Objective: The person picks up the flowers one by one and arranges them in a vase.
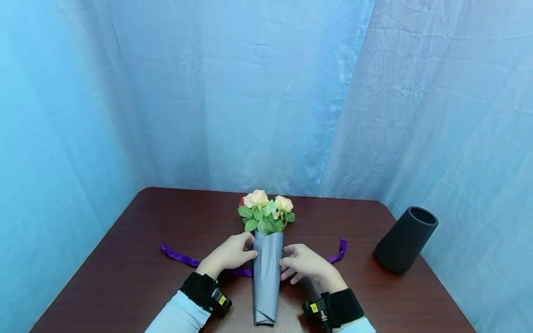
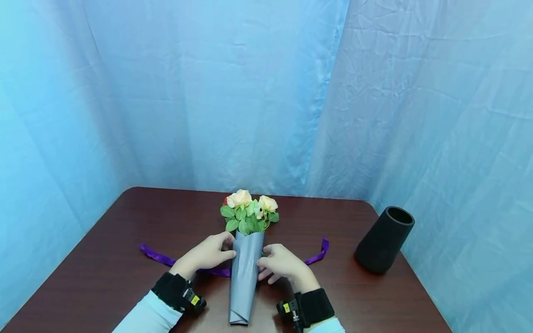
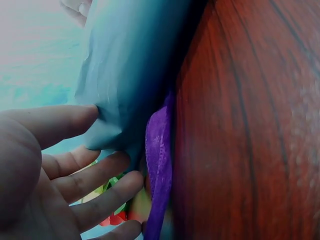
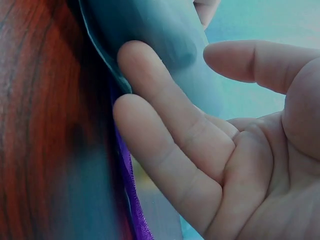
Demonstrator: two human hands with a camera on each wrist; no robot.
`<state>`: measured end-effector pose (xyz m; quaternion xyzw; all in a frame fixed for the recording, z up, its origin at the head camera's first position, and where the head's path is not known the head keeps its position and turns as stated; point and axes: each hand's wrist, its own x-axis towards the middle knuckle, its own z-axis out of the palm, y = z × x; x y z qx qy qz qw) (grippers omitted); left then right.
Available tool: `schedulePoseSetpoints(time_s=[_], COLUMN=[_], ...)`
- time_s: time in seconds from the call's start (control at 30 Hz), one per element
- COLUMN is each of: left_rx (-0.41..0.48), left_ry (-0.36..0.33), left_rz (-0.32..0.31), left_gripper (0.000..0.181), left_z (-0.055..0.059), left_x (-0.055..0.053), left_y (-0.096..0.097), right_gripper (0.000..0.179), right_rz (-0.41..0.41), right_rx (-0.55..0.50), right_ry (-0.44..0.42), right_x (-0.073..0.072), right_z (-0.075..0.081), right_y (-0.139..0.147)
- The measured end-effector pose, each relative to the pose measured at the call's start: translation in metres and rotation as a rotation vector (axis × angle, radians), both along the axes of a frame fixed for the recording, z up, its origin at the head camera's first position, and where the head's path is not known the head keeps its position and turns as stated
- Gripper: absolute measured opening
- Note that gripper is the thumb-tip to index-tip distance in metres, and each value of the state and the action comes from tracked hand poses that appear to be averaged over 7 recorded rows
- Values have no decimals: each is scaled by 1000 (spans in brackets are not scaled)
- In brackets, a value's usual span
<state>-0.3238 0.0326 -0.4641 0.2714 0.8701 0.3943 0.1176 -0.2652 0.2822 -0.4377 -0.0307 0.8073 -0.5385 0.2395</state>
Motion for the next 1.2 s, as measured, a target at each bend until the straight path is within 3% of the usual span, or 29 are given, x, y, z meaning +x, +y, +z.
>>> schedulePoseSetpoints(time_s=[0.37,0.67,0.9,1.2], left_rx=[18,50,112,105], left_ry=[52,108,90,72], left_rz=[19,22,24,15], left_gripper=[15,5,5,4], left_z=[4,9,15,13], left_x=[-4,-5,-5,-7], left_y=[0,0,2,-1], right_gripper=[66,64,65,70], right_rz=[-11,-24,-38,-36], right_rx=[-83,-81,-91,-92], right_ry=[-3,4,15,-8], right_x=[-1,-2,-3,-2], right_z=[6,8,11,10], right_y=[0,1,1,2])
